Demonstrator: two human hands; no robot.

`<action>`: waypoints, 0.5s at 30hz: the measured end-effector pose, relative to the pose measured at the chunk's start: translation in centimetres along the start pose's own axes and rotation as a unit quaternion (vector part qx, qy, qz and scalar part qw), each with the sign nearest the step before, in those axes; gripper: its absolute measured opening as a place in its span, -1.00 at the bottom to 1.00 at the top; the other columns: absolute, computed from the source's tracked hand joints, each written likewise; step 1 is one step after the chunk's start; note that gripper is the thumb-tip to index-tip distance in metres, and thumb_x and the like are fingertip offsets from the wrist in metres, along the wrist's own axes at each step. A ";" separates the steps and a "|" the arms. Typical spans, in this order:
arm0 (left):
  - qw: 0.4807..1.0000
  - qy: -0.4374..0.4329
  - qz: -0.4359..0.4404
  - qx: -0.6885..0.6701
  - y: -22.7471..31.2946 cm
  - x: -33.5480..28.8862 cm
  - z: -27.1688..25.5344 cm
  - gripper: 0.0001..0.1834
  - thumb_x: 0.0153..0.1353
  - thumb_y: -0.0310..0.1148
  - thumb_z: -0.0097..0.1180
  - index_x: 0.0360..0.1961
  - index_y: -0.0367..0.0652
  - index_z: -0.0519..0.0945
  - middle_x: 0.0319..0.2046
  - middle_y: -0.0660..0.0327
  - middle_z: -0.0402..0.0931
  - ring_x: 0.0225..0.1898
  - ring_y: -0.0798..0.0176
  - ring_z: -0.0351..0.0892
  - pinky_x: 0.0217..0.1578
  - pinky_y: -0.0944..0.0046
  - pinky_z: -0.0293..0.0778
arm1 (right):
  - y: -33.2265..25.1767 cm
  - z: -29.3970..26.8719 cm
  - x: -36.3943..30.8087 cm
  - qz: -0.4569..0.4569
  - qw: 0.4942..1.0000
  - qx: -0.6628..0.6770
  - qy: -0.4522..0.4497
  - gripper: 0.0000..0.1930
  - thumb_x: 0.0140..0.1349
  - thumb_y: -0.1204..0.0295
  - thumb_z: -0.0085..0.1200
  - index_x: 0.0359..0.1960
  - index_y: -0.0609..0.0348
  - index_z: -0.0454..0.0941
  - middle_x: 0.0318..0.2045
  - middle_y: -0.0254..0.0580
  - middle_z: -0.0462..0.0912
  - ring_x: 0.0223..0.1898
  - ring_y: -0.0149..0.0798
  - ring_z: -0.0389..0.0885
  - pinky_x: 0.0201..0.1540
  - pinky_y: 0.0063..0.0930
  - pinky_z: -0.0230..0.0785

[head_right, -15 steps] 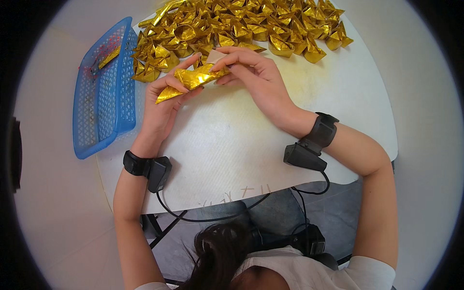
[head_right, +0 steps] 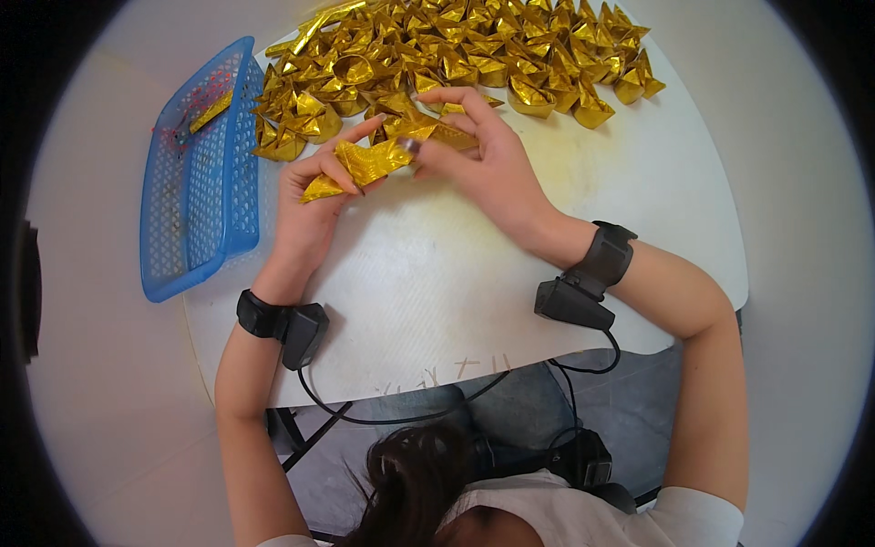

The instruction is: Folding gold foil paper into traditional Chinese yuanbao ingots.

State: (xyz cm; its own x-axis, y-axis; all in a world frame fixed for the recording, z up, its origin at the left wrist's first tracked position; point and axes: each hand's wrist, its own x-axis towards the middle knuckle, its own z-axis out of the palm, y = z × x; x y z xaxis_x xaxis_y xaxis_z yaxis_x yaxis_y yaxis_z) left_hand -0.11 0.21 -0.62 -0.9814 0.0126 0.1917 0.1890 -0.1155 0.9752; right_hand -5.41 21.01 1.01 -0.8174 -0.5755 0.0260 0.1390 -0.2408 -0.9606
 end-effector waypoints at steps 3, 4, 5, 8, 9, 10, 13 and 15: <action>1.000 -0.011 0.016 0.003 -0.1 0.0 -0.1 -0.78 -0.18 -0.79 0.11 -0.65 -0.20 0.59 0.08 0.04 0.49 0.09 0.18 0.47 0.10 0.30 0.32 | 1.1 -0.1 0.3 -0.096 0.987 -0.127 0.022 -0.59 0.18 0.43 0.15 0.06 0.13 0.33 -0.03 -0.18 0.48 -0.16 -0.35 0.58 -0.14 -0.55 0.44; 1.000 -0.022 0.020 0.009 0.0 0.0 -0.1 -0.78 -0.18 -0.78 0.11 -0.65 -0.20 0.59 0.07 0.04 0.49 0.09 0.17 0.47 0.10 0.30 0.32 | 1.2 -0.3 0.4 -0.106 0.983 -0.150 0.024 -0.58 0.13 0.45 0.20 0.03 0.13 0.36 -0.06 -0.20 0.49 -0.16 -0.38 0.57 -0.17 -0.58 0.44; 0.999 -0.032 0.025 0.015 0.1 0.0 0.0 -0.79 -0.18 -0.78 0.11 -0.65 -0.20 0.60 0.06 0.04 0.50 0.09 0.17 0.47 0.10 0.30 0.32 | 1.3 -0.4 0.5 -0.115 0.978 -0.172 0.027 -0.57 0.08 0.46 0.25 -0.01 0.14 0.39 -0.08 -0.21 0.50 -0.16 -0.42 0.57 -0.19 -0.60 0.44; 0.999 -0.038 0.030 0.023 0.2 -0.1 -0.1 -0.79 -0.16 -0.77 0.11 -0.63 -0.20 0.61 0.04 0.03 0.52 0.09 0.17 0.46 0.09 0.29 0.32 | 0.9 -0.1 0.4 -0.100 0.983 -0.153 0.030 -0.61 0.08 0.50 0.23 -0.04 0.15 0.42 -0.12 -0.27 0.51 -0.15 -0.49 0.53 -0.25 -0.67 0.43; 0.999 -0.038 0.030 0.023 0.2 0.0 -0.1 -0.79 -0.16 -0.77 0.11 -0.63 -0.20 0.61 0.04 0.03 0.52 0.09 0.17 0.46 0.09 0.29 0.32 | 0.9 -0.1 0.3 -0.099 0.983 -0.153 0.030 -0.61 0.08 0.50 0.23 -0.04 0.15 0.42 -0.12 -0.27 0.51 -0.15 -0.49 0.53 -0.25 -0.67 0.43; 0.999 -0.042 0.018 0.022 0.3 0.0 0.0 -0.79 -0.13 -0.76 0.11 -0.58 -0.19 0.63 0.06 0.04 0.50 0.11 0.17 0.45 0.10 0.28 0.34 | 0.9 -0.3 0.3 -0.087 0.985 -0.147 0.036 -0.61 0.08 0.51 0.23 -0.04 0.14 0.43 -0.13 -0.29 0.52 -0.18 -0.53 0.52 -0.28 -0.69 0.42; 0.998 -0.058 -0.022 -0.023 0.9 -0.1 0.5 -0.75 -0.06 -0.75 0.04 -0.40 -0.20 0.61 0.17 -0.02 0.35 0.17 0.10 0.38 0.16 0.16 0.33 | 1.0 -0.5 0.4 -0.091 0.984 -0.144 0.050 -0.62 0.07 0.52 0.24 -0.05 0.15 0.45 -0.14 -0.33 0.53 -0.25 -0.59 0.50 -0.32 -0.72 0.40; 0.994 -0.068 -0.051 -0.066 1.1 -0.2 0.7 -0.70 -0.02 -0.74 -0.02 -0.28 -0.20 0.57 0.25 -0.08 0.22 0.21 0.04 0.33 0.22 0.05 0.31 | 1.0 -0.5 0.4 -0.107 0.982 -0.145 0.057 -0.63 0.07 0.52 0.24 -0.06 0.16 0.46 -0.16 -0.35 0.54 -0.29 -0.61 0.48 -0.35 -0.73 0.39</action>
State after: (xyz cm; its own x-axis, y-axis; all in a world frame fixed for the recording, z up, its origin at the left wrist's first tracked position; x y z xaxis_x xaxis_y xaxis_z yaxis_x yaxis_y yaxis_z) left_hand 0.31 0.78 0.51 -0.9799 0.1637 0.1138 0.0732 -0.2356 0.9691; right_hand -5.90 20.92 -0.11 -0.8701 -0.4405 0.2212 -0.1952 -0.1041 -0.9752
